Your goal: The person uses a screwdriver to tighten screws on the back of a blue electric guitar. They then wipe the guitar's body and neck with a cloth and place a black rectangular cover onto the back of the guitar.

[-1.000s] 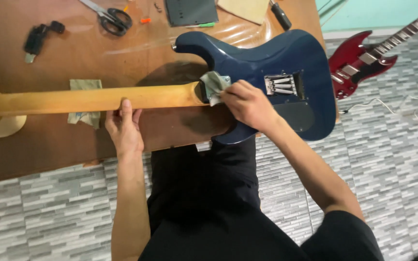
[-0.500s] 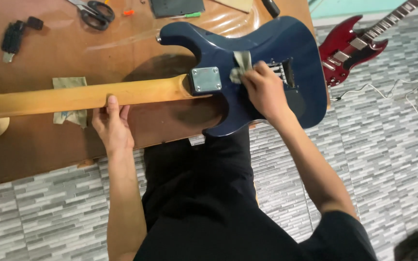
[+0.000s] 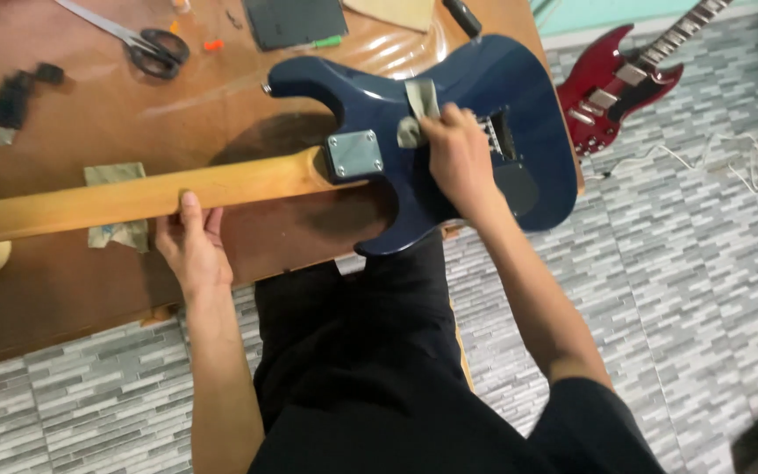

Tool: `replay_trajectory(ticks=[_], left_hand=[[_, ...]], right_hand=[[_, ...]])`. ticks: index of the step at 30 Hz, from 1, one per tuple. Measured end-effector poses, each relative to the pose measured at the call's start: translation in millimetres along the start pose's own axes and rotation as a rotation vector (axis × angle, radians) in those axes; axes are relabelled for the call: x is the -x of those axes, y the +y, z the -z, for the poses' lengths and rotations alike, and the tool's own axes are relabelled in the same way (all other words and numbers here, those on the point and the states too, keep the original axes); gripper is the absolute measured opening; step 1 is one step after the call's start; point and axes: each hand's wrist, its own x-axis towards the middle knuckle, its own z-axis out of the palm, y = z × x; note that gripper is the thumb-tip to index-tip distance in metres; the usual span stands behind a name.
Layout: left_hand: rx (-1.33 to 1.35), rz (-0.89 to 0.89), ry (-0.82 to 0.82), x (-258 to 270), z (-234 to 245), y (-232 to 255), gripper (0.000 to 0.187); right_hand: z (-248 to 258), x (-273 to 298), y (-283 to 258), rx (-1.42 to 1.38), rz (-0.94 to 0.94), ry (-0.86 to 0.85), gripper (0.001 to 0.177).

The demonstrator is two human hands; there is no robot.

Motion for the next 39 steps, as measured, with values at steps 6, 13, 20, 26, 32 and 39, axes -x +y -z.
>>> replay_trajectory(ticks=[6, 13, 20, 26, 32, 39], left_hand=[[-0.010, 0.026, 0.001, 0, 6, -2, 0.037], [0.003, 0.024, 0.036, -5, 11, -12, 0.051], [-0.088, 0.141, 0.005, 8, -10, 22, 0.041], [-0.088, 0.127, -0.002, 8, -10, 22, 0.044], [-0.057, -0.036, -0.057, 0, -7, 3, 0.033], [-0.026, 0.019, -0.017, 6, -3, 9, 0.034]], right_hand=[[34, 25, -24, -0.086, -0.041, -0.041, 0.013], [42, 49, -29, -0.128, -0.005, -0.089, 0.017], [-10, -35, 7, -0.021, -0.206, -0.048, 0.040], [26, -18, 44, 0.006, -0.289, -0.163, 0.064], [22, -33, -22, 0.351, 0.067, -0.244, 0.008], [6, -37, 38, 0.261, 0.029, -0.103, 0.011]])
